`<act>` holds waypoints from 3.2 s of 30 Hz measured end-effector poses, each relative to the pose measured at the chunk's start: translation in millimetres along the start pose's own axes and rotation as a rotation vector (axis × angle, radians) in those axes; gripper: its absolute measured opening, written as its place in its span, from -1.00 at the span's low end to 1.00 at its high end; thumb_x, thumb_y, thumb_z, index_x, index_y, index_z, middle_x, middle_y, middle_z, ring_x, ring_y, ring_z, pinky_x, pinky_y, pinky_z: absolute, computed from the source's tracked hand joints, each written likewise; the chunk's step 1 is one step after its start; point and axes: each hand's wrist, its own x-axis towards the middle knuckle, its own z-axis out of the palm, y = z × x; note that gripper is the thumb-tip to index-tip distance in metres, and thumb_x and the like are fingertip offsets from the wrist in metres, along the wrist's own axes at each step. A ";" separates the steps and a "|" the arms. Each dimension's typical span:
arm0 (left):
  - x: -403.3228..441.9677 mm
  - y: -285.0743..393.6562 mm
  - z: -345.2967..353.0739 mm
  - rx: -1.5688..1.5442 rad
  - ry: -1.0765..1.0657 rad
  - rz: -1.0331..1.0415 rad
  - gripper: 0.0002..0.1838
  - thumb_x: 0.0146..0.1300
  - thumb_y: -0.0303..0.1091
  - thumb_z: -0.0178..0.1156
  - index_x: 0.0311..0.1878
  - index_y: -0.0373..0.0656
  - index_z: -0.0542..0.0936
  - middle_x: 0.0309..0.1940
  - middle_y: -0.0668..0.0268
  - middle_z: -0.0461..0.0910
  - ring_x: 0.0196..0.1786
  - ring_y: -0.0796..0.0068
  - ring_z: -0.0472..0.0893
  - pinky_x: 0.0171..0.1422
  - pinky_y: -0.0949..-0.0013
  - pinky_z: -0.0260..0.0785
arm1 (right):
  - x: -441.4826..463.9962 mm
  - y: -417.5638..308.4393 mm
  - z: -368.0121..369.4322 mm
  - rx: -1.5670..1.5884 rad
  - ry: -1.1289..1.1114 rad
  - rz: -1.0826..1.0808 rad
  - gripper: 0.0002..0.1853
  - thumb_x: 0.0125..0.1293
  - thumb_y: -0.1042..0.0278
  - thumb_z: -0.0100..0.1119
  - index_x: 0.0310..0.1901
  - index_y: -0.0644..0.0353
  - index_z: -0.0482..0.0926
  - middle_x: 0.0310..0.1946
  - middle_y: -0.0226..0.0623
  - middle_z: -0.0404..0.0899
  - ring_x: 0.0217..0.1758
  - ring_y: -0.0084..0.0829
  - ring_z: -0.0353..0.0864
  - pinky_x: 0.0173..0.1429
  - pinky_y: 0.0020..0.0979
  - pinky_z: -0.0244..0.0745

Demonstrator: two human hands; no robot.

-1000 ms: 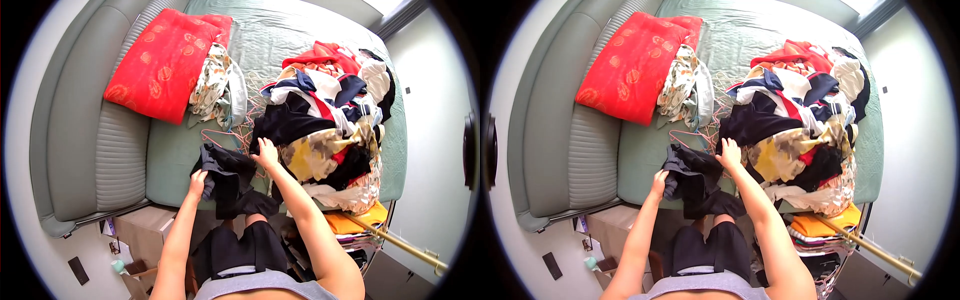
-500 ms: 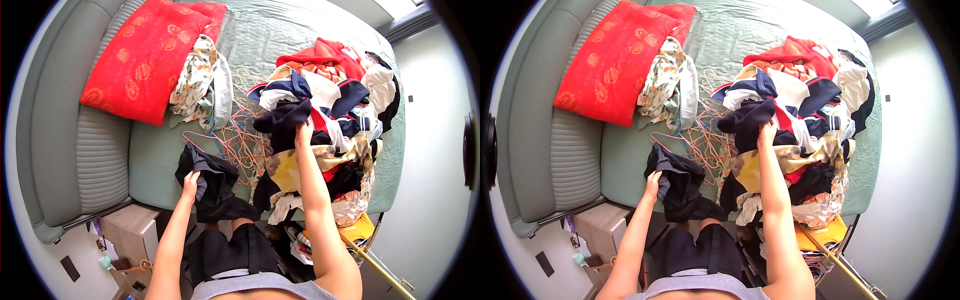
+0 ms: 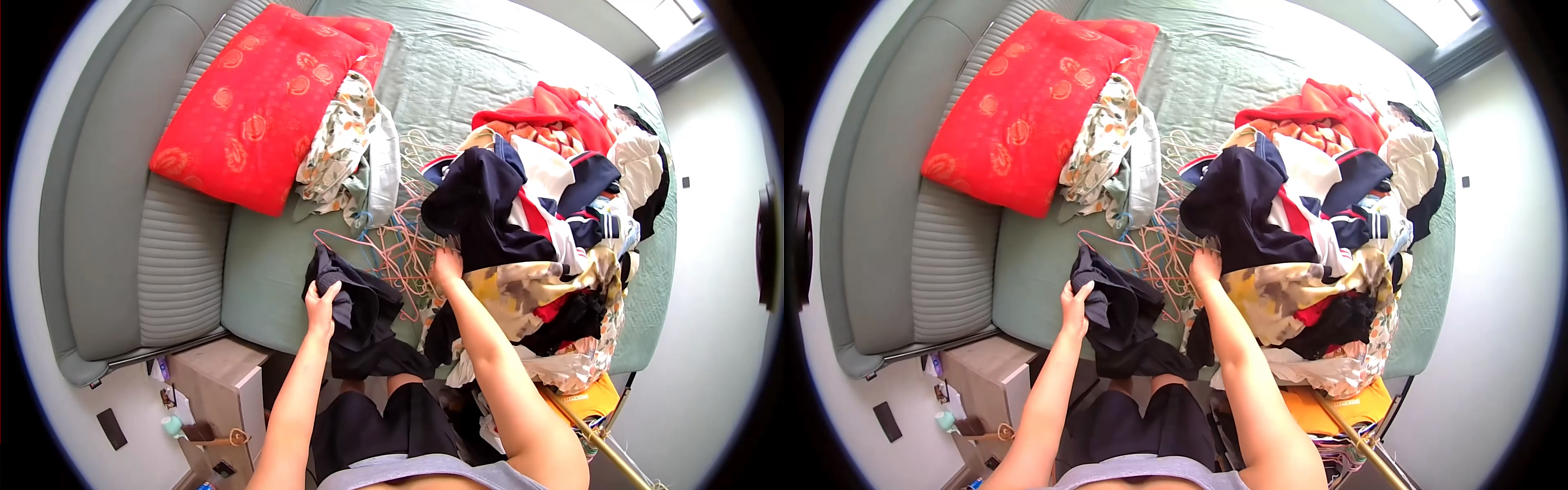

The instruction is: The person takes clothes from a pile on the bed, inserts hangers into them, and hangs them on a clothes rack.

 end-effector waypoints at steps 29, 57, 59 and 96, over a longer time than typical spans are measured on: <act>-53.8 58.8 -133.4 0.784 0.081 0.477 -0.59 -0.13 -0.31 0.31 -0.19 -0.32 0.52 -0.32 0.01 0.61 -0.22 0.10 0.61 -0.10 0.25 0.43 | -40.6 -127.3 -135.1 1.028 0.228 0.058 -0.84 0.21 0.37 0.17 -0.40 0.29 0.63 -0.75 -0.47 0.46 -0.68 -0.69 0.36 -0.56 -0.54 0.23; -80.1 136.2 -86.9 1.030 -0.127 0.791 -0.65 0.21 -0.13 0.10 -0.08 -0.19 0.55 -0.19 -0.03 0.58 -0.06 -0.02 0.54 -0.01 0.12 0.38 | -335.1 -168.9 -164.1 1.303 0.489 -0.147 -0.80 0.17 0.55 0.18 -0.14 0.25 0.54 -0.43 -0.47 0.54 -0.47 -0.75 0.37 -0.38 -0.68 0.29; -78.7 144.3 -90.4 1.048 -0.173 0.776 -0.62 0.22 -0.11 0.10 -0.04 -0.20 0.52 -0.18 -0.04 0.57 -0.07 -0.07 0.53 -0.02 0.09 0.38 | -340.8 -180.8 -161.8 1.213 0.436 -0.134 -0.85 0.22 0.53 0.17 -0.17 0.27 0.63 -0.41 -0.48 0.60 -0.40 -0.75 0.44 -0.34 -0.66 0.34; -175.9 219.9 -87.7 0.937 -0.564 1.428 -0.88 0.12 -0.34 0.22 -0.33 -0.15 0.55 -0.47 0.14 0.53 -0.37 0.10 0.55 -0.32 0.28 0.38 | -273.8 -170.4 1.9 1.571 0.320 0.574 -0.75 0.25 0.29 0.10 -0.09 0.21 0.57 -0.21 -0.33 0.60 -0.15 -0.40 0.53 0.00 -0.39 0.37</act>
